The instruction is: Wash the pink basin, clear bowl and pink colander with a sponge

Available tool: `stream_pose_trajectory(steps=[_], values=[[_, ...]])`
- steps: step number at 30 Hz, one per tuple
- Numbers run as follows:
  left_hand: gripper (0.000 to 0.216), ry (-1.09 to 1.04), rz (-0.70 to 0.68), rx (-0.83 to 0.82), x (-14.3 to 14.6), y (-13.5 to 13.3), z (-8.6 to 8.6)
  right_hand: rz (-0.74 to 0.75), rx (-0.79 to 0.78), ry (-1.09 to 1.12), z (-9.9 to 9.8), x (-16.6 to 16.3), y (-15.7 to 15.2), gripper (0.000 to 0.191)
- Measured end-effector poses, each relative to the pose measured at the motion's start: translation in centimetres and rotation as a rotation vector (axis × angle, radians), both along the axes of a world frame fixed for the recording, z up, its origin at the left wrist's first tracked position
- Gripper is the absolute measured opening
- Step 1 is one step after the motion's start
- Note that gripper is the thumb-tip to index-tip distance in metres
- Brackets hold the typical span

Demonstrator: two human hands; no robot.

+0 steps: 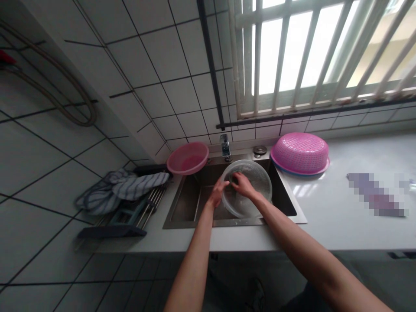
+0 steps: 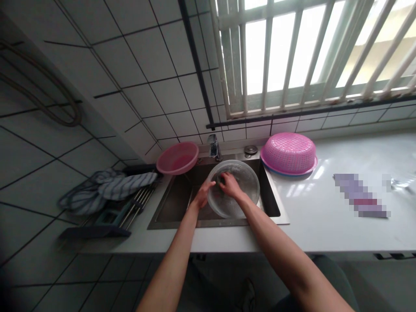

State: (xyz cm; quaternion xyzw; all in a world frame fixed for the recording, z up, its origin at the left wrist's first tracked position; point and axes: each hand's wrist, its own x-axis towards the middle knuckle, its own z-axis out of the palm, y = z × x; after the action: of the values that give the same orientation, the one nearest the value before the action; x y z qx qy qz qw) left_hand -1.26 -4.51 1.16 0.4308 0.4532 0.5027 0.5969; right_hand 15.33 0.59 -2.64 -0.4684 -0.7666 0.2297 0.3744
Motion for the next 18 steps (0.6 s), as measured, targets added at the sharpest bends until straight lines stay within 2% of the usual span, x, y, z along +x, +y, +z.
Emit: stream_pose_trajectory(steps=[2, 4, 6, 8, 10, 12, 13, 15, 18], values=[[0.069, -0.020, 0.009, -0.066, -0.3, -0.2, 0.3, -0.183, -0.058, -0.059, 0.0, 1.3, 0.6, 0.020], [0.071, -0.037, 0.049, -0.101, -0.6, -0.1, 0.5, -0.250, -0.158, -0.129, 0.0, 2.4, 0.7, 0.018], [0.069, -0.048, 0.082, -0.118, -0.8, 0.2, 0.6, -0.169, -0.241, -0.196, 0.1, 2.6, 0.2, 0.014], [0.065, -0.060, 0.120, -0.139, -0.8, 0.6, 0.4, 0.000, -0.234, -0.230, 0.3, 1.8, -0.6, 0.010], [0.059, -0.082, 0.145, -0.127, -0.6, 0.8, 0.2, 0.161, -0.122, -0.207, 0.6, 0.7, -1.3, 0.009], [0.053, -0.115, 0.117, -0.090, -0.4, 0.9, 0.0, 0.212, 0.008, -0.149, 0.9, -0.2, -1.5, 0.016], [0.054, -0.131, 0.087, -0.082, -0.3, 0.8, 0.0, 0.181, 0.050, -0.124, 1.0, -0.3, -1.4, 0.022], [0.060, -0.147, 0.037, -0.112, -0.4, 0.5, 0.1, 0.019, 0.060, -0.104, 1.1, 0.1, -0.9, 0.032], [0.072, -0.136, 0.057, -0.155, -0.8, 0.3, 0.5, -0.246, -0.048, -0.161, 0.7, 1.8, -0.1, 0.041]])
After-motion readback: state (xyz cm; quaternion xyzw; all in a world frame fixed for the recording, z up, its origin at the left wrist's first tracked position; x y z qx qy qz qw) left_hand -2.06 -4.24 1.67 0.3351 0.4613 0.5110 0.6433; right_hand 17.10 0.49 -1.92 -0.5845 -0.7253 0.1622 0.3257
